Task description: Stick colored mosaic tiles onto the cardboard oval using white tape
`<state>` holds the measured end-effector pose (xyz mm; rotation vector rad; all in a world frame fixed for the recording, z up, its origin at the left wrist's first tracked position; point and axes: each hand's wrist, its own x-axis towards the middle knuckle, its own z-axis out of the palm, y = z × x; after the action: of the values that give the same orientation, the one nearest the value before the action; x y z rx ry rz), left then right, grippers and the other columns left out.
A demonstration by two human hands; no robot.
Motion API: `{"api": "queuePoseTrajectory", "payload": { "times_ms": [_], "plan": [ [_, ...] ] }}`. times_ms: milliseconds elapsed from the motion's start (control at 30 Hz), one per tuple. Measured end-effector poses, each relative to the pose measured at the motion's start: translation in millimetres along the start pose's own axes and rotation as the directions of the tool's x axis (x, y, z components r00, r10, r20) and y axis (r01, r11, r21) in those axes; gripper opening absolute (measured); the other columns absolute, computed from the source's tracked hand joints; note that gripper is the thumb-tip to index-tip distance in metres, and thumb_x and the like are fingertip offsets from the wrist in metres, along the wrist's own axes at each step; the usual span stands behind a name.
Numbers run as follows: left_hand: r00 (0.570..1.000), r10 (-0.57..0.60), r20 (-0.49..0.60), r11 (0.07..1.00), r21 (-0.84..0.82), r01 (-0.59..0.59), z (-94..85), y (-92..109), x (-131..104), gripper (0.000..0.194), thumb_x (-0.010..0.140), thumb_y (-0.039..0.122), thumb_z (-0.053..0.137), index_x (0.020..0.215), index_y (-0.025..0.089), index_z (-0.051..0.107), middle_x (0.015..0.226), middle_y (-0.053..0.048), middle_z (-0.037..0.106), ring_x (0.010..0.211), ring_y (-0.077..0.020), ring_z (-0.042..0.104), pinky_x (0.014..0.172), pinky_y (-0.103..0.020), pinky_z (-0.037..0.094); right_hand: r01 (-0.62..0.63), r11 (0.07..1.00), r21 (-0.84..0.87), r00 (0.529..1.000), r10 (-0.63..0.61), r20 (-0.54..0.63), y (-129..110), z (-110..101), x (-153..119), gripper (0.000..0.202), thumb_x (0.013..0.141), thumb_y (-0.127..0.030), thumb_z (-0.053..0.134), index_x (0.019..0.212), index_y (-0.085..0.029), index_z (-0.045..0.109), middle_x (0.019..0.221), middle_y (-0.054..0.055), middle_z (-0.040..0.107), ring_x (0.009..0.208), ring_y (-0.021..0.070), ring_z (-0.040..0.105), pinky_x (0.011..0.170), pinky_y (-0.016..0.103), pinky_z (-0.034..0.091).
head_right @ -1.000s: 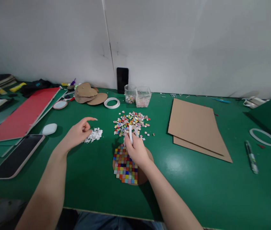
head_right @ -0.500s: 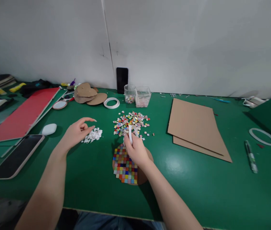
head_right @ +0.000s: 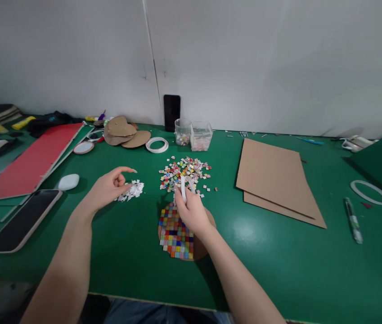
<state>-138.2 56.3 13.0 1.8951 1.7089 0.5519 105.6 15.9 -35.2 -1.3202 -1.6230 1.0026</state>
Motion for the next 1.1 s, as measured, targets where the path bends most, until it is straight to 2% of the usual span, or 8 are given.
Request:
{"api": "queuePoseTrajectory", "payload": {
  "times_ms": [100,233,433,633,800,900,1000,1100],
  "plan": [
    [0.998,-0.004,0.068,1.0,0.021,0.003,1.8,-4,1,0.034,0.077,0.037,0.052,0.109,0.026,0.05,0.052,0.007,0.03,0.046,-0.011,0.036,0.047,-0.02,0.027,0.003,1.0,-0.014,1.0,-0.003,0.005,0,0,0,0.03,0.091,-0.039,0.033,0.069,-0.02,0.041,0.052,-0.003,0.043,0.043,0.0101,0.039,0.043,0.023,0.029],
    [0.998,-0.037,0.058,0.999,-0.016,0.038,2.8,-4,1,0.033,0.081,0.041,0.045,0.108,0.024,0.051,0.049,0.008,0.026,0.044,-0.0117,0.033,0.046,-0.021,0.025,-0.003,1.0,-0.013,1.0,0.003,0.005,0,0,0,0.029,0.091,-0.039,0.033,0.071,-0.02,0.042,0.051,-0.004,0.043,0.042,0.0101,0.039,0.043,0.023,0.029],
    [0.995,0.002,0.099,0.999,-0.039,0.002,1.5,-1,1,0.032,0.077,0.032,0.048,0.109,0.027,0.051,0.059,0.006,0.034,0.049,-0.0109,0.037,0.048,-0.021,0.029,-0.001,1.0,-0.023,1.0,0.001,0.003,-1,-1,0,0.028,0.091,-0.039,0.033,0.073,-0.02,0.044,0.051,-0.004,0.044,0.041,0.0103,0.039,0.043,0.024,0.029],
    [0.994,-0.042,0.1,0.998,-0.038,0.046,0.7,0,0,0.029,0.083,0.038,0.04,0.106,0.025,0.053,0.048,0.006,0.029,0.044,-0.0122,0.033,0.045,-0.022,0.025,-0.002,1.0,-0.018,1.0,0.002,0.001,-1,0,0,0.03,0.091,-0.04,0.034,0.071,-0.02,0.043,0.051,-0.003,0.043,0.042,0.0108,0.039,0.043,0.024,0.028],
    [0.995,0.017,0.096,0.998,-0.056,-0.011,0.0,0,0,0.035,0.076,0.028,0.049,0.111,0.028,0.05,0.058,0.006,0.035,0.049,-0.0109,0.037,0.048,-0.021,0.029,0.005,1.0,-0.017,1.0,-0.005,0.007,-1,0,0,0.029,0.091,-0.039,0.033,0.07,-0.021,0.042,0.051,-0.003,0.043,0.042,0.0111,0.038,0.043,0.024,0.028],
    [0.995,-0.017,0.102,0.997,-0.069,0.024,-0.4,2,-1,0.029,0.079,0.034,0.046,0.106,0.026,0.054,0.053,0.005,0.034,0.046,-0.0111,0.036,0.046,-0.021,0.027,0.003,1.0,-0.019,1.0,-0.003,0.002,-2,0,0,0.029,0.091,-0.039,0.033,0.07,-0.021,0.041,0.051,-0.004,0.043,0.042,0.011,0.038,0.043,0.024,0.028],
    [0.99,-0.092,0.11,0.987,-0.118,0.105,-0.8,5,-1,0.033,0.084,0.042,0.039,0.104,0.025,0.057,0.049,0.005,0.031,0.042,-0.0107,0.029,0.041,-0.022,0.022,-0.004,1.0,-0.013,1.0,0.004,0.004,-2,0,0,0.03,0.091,-0.039,0.033,0.069,-0.021,0.041,0.051,-0.004,0.043,0.042,0.0107,0.038,0.043,0.024,0.028],
    [0.992,-0.084,0.091,0.961,-0.257,0.105,-1.3,7,-2,0.038,0.086,0.042,0.035,0.111,0.022,0.055,0.055,0.003,0.038,0.046,-0.0105,0.033,0.043,-0.021,0.026,-0.011,1.0,0.0,1.0,0.011,0.009,-2,0,-1,0.03,0.091,-0.04,0.034,0.071,-0.02,0.043,0.051,-0.003,0.043,0.042,0.0111,0.039,0.043,0.024,0.029]
  ]
}}
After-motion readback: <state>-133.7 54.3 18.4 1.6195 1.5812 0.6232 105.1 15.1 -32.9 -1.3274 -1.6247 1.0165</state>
